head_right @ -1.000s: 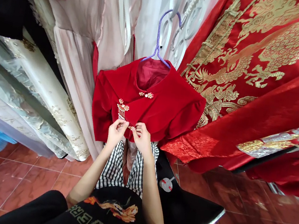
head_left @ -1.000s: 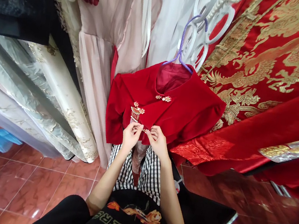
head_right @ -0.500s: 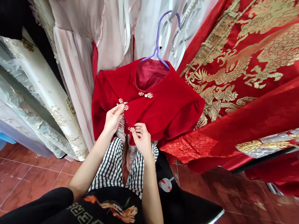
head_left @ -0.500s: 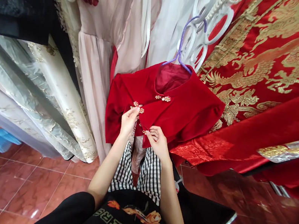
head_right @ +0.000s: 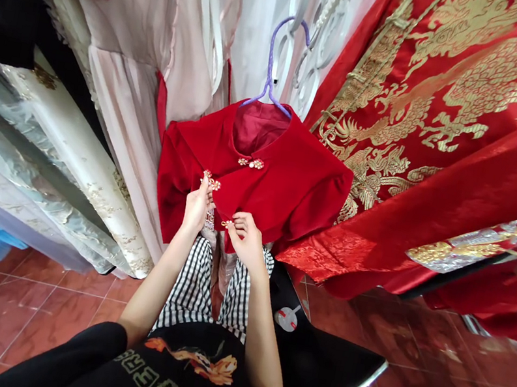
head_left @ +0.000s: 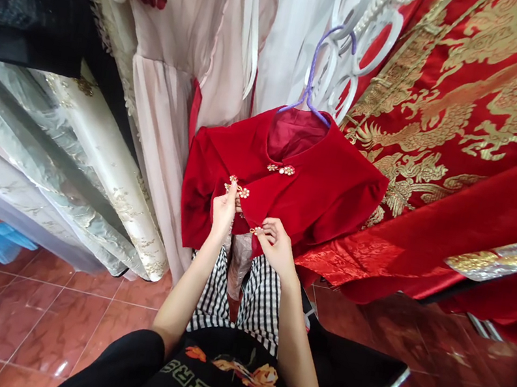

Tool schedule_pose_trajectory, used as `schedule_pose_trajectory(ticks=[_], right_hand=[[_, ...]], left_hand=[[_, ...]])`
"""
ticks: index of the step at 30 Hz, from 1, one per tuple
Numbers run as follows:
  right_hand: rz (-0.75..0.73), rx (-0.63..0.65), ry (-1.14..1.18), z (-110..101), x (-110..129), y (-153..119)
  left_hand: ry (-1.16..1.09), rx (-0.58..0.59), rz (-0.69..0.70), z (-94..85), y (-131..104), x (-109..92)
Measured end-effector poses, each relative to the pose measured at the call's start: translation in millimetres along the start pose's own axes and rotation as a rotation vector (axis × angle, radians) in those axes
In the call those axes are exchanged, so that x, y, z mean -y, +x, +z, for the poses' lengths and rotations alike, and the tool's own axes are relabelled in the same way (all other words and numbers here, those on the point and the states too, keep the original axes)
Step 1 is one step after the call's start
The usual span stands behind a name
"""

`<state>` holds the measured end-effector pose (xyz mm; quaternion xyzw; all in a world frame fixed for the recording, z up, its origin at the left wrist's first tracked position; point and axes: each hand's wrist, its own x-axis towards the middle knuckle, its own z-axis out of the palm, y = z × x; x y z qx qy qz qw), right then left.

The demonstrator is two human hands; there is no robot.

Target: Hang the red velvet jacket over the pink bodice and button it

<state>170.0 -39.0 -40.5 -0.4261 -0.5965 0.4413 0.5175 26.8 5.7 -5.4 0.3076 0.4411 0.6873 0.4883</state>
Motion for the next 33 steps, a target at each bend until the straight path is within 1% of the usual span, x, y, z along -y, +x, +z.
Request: schedule_pose_trajectory(ticks=[1,3,6,8,10,12,15,20,25,31,33], right_hand=[[-0.006,-0.017,-0.014,-1.4,0.5,0.2],[-0.019,-0.048,-0.042,-4.0,2.2,0.3],[-0.018,-0.053,-0.049,-6.9,7.2,-0.6],[-0.01,-0.047,-0.046,-8.7,11.0,-1.8],[-0.011,-0.051,-0.054,-10.7,14.0,-3.3],[-0.019,-0.052,-0.063,-12.6,15.4,-4.6],[-0.031,-0.048,-0.078,-14.1,14.5,-5.4],[-0.055,-0.016,-0.086,-12.9,13.9,-5.7],[-0.074,0.014,-0.087,-18.0,25.4,-9.8],[-0.104,0.048,-0.116,-30.4,36.9,-14.4],[-0.099,0.05,-0.119,-33.2,38.5,-15.2]], left_hand=[[0.085,-0.005,0.084,0.6,-2.1,-1.0],[0.276,-0.001,0.31,4.4,-4.9,-7.3],[0.599,0.053,0.715,16.4,-3.2,-27.9],[0.849,0.11,0.932,26.4,2.7,-44.5],[1.069,0.188,1.058,35.5,11.6,-58.3],[1.215,0.277,1.129,42.3,21.1,-66.5],[1.308,0.379,1.178,48.5,32.0,-70.3],[1.273,0.429,1.199,53.8,36.7,-74.3],[1.155,0.526,1.16,55.6,37.1,-75.2],[0.882,0.583,1.064,57.9,41.8,-59.9],[0.844,0.608,1.013,59.6,42.2,-58.0]])
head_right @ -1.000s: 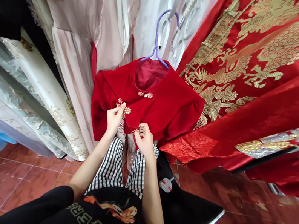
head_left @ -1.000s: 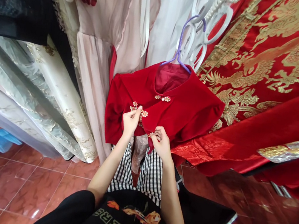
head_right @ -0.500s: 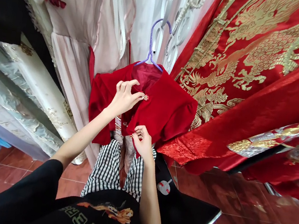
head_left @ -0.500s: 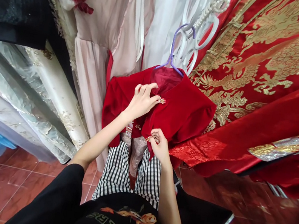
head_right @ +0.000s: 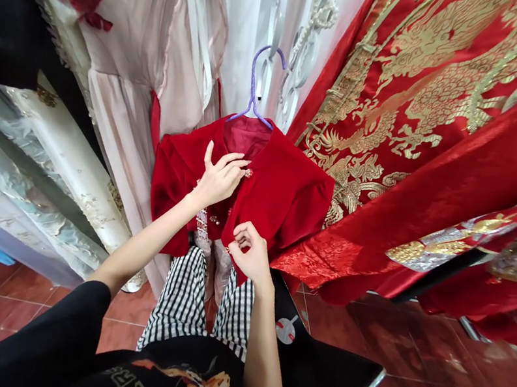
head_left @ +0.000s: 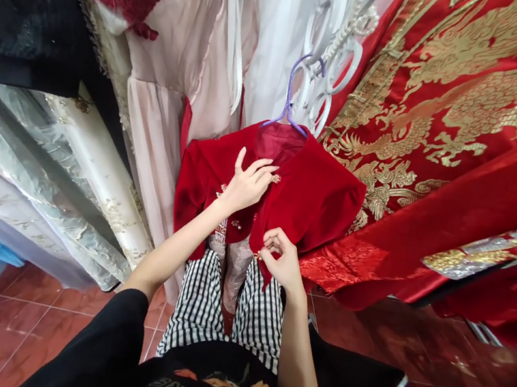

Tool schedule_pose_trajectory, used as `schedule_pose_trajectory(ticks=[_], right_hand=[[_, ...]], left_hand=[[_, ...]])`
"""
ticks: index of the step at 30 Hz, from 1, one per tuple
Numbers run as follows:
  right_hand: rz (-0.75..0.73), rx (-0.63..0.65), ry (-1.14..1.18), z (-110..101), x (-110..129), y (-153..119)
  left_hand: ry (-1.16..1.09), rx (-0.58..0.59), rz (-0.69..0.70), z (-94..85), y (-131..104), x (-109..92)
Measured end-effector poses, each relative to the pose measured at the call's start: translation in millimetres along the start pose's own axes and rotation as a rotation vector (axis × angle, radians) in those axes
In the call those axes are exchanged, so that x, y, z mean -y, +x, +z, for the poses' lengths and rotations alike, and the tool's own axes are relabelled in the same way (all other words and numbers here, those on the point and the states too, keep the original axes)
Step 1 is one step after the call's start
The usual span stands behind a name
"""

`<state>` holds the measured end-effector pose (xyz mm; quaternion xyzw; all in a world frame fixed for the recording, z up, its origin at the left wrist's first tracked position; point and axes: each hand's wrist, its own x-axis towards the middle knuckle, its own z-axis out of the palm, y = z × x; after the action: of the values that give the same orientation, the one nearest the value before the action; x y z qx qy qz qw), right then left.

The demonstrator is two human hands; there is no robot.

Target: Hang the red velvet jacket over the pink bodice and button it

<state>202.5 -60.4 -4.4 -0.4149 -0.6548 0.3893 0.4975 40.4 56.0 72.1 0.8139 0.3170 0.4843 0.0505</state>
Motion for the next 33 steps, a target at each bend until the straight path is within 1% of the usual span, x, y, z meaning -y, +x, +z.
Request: schedule_pose_trajectory(ticks=[4,8,11,14,19,25,28,31,33], right_hand=[[-0.011,-0.024,-0.01,-6.0,0.2,-1.8],[-0.01,-0.048,-0.01,-9.8,-0.9,-3.4],[-0.002,-0.042,-0.015,-8.4,-0.6,-4.6],[-0.008,-0.041,-0.013,-6.4,0.0,-6.2],[-0.005,-0.02,-0.007,-7.4,2.6,-8.7],[-0.011,-0.022,0.023,-4.2,7.6,-6.4],[-0.022,-0.006,0.006,-1.9,5.6,-7.9],[-0.025,0.028,-0.032,-5.6,5.2,-9.3],[-0.043,-0.013,-0.028,-7.9,10.4,-4.5]], left_hand=[[0.0,0.03,-0.038,-6.1,2.7,-4.0],[0.051,0.052,-0.017,-17.6,5.1,-9.3],[0.089,0.092,0.016,-22.3,7.5,-10.8],[0.096,0.119,0.054,-23.8,9.7,-9.3],[0.018,0.143,0.097,-23.8,11.2,-3.2],[0.148,0.218,0.148,-22.2,11.8,2.5],[0.13,0.218,0.128,-21.8,11.7,3.3],[0.031,0.186,0.057,-24.6,11.7,1.7],[-0.052,0.133,-0.004,-28.3,11.5,-0.1]])
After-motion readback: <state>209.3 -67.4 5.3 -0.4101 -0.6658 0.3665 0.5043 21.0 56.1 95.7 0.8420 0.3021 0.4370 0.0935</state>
